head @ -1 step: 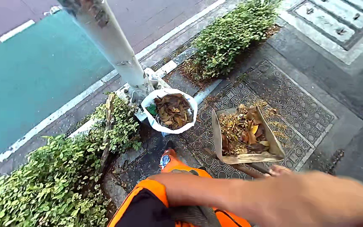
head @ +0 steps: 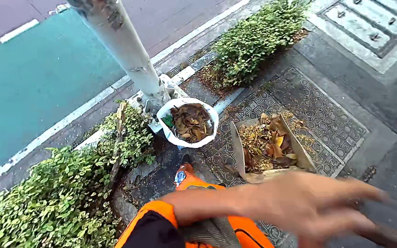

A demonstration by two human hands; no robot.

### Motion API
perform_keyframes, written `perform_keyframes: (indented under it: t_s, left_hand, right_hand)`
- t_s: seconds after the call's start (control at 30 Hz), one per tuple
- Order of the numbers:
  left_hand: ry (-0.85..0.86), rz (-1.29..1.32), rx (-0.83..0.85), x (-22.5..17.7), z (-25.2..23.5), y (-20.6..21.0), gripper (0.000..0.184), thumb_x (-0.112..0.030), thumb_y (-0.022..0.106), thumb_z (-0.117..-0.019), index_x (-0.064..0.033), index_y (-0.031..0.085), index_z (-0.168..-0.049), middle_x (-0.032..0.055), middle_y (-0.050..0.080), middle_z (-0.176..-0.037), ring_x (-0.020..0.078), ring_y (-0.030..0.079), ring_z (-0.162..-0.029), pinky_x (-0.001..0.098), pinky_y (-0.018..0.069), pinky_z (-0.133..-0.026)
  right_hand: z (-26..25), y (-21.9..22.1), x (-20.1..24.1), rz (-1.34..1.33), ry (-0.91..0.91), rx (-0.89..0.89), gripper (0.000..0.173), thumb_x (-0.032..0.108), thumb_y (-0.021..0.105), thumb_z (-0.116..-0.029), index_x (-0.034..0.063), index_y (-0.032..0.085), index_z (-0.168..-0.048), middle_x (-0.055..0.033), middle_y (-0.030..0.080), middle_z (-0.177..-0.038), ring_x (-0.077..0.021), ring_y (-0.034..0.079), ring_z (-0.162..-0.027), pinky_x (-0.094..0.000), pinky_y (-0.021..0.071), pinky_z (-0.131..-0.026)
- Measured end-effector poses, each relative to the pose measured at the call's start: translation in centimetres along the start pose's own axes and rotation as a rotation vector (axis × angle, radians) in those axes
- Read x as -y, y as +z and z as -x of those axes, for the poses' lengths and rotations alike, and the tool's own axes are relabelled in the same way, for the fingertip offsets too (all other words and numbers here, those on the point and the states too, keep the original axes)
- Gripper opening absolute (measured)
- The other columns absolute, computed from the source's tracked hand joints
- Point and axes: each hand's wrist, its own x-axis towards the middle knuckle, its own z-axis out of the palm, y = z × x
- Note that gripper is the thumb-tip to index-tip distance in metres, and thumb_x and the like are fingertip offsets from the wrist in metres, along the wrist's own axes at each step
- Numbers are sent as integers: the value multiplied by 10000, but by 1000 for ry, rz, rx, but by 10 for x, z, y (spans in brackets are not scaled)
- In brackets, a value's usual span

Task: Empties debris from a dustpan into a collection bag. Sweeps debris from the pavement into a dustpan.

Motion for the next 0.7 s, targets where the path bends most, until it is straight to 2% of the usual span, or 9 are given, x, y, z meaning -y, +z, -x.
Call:
perform_keyframes:
  t_s: [0.03, 0.1, 0.17, 0.23, 0.33, 0.4, 0.53, 0.63, 0.7]
  left_hand:
    - [-267, -201, 85, 31, 18, -42, 388, -345, 554, -1054, -41, 683, -1258, 90, 753, -890, 202, 733, -794, 403, 604, -750]
    - [-874, -421, 267, 112, 64, -111, 486, -388, 397, -1111, -111, 503, -1496, 224, 727, -1072, 410, 712, -1009, 611, 550, -897]
    - [-1198, -545, 258, 203, 139, -160, 560, -460, 338, -1105, -151, 429, -1562, 295, 693, -1139, 503, 678, -1070, 700, 525, -894]
    - [-1381, -546, 239, 259, 203, -198, 647, -560, 300, -1093, -142, 416, -1573, 330, 642, -1272, 539, 627, -1177, 725, 489, -945]
    - [-1473, -487, 169, 293, 265, -218, 685, -567, 290, -1095, -27, 538, -1437, 308, 625, -1326, 496, 604, -1245, 681, 481, -1004]
    - [-1412, -459, 51, 299, 289, -219, 558, -420, 359, -1112, 36, 572, -1353, 297, 641, -1283, 457, 618, -1234, 622, 487, -1026]
    - [-1331, -391, -17, 293, 317, -216, 377, -182, 457, -1056, 37, 573, -1339, 281, 638, -1269, 433, 641, -1192, 581, 514, -1017]
    - [-1343, -349, 69, 297, 344, -216, 334, -145, 506, -1032, 27, 603, -1303, 273, 633, -1276, 440, 639, -1184, 589, 520, -1000]
    - [-1303, -338, 87, 301, 356, -219, 317, -156, 542, -1020, 17, 637, -1268, 256, 636, -1281, 436, 649, -1160, 596, 530, -974]
  right_hand:
    - [-6, 4, 0, -45, -93, -32, 175, 50, 662, -810, 168, 662, -940, 80, 677, -890, -54, 656, -887, -263, 557, -849]
    - [-28, 14, 12, -95, -186, 51, 255, 63, 698, -781, 242, 648, -956, 92, 658, -900, -91, 653, -900, -315, 557, -880]
    - [-54, 33, 34, -112, -182, 190, 232, 82, 709, -785, 249, 633, -926, 96, 628, -864, -81, 632, -857, -304, 545, -859]
    - [-87, 64, 47, -121, -164, 352, 196, 118, 725, -803, 242, 625, -917, 95, 614, -855, -77, 624, -840, -302, 547, -844]
    - [-130, 129, 53, -112, -92, 549, 185, 208, 769, -815, 271, 634, -925, 115, 616, -858, -61, 624, -815, -273, 554, -786]
    - [-154, 190, 51, -77, 4, 619, 231, 207, 798, -792, 283, 678, -974, 129, 652, -895, -49, 638, -839, -250, 559, -785]
    - [-177, 343, 49, 285, 132, 651, 250, 52, 721, -792, 77, 601, -1009, 43, 643, -843, -64, 642, -761, -287, 588, -703]
    - [-179, 439, 52, 651, 93, 779, 88, 114, 699, -881, 50, 638, -878, -69, 599, -678, -192, 584, -574, -439, 499, -524]
    - [-176, 475, 51, 774, 93, 906, 102, 148, 681, -898, 74, 644, -838, -114, 601, -655, -268, 577, -530, -503, 460, -460]
